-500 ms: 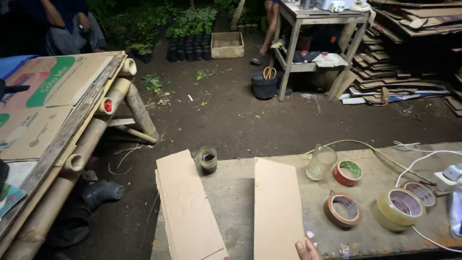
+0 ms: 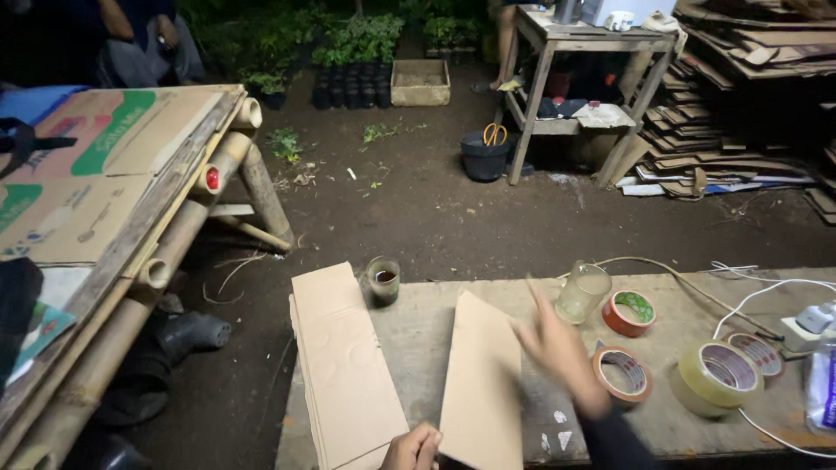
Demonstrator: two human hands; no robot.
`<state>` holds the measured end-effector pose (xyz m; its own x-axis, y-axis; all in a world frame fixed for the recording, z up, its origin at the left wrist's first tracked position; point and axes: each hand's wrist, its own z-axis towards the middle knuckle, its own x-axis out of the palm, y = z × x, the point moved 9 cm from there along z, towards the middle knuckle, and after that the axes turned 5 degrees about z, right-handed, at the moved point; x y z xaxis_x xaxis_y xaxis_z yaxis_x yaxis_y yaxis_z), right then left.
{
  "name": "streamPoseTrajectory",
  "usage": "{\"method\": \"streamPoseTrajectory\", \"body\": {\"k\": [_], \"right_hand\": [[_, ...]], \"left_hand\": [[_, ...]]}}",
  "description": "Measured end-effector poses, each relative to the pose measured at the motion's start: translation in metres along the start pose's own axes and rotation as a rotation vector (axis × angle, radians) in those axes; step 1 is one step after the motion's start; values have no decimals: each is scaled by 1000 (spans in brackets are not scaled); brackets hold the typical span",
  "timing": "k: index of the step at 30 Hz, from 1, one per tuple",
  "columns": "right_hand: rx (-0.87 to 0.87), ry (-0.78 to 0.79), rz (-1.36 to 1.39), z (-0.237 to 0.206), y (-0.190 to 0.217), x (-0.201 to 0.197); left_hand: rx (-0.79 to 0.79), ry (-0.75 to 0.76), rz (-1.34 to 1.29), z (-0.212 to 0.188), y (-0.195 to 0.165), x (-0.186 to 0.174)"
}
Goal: The person sits on the ground and assembles a cardboard box from cut cardboard panels, folding the pieces and joining them with brown packing tape. They hold the panels together by hand, unroll the tape across the seam, and press the tape down to secure the joint.
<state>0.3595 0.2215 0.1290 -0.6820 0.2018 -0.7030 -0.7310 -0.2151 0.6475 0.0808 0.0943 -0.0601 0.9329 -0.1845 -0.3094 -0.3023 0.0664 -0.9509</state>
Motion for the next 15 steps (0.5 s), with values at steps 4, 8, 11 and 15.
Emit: {"method": "streamPoseTrajectory", "body": {"k": [4,8,11,15], "right_hand": [[179,256,172,160,37,43],[240,341,-274,219,38,26],[344,373,-206,229,51,37],[283,477,-361,219,67,90]], "left_hand": [[201,-423,241,40,4,-39],[194,-623,229,45,-9,-41],[100,-528,143,43,14,-46],[-18,-244,-115,45,46,-49]]}}
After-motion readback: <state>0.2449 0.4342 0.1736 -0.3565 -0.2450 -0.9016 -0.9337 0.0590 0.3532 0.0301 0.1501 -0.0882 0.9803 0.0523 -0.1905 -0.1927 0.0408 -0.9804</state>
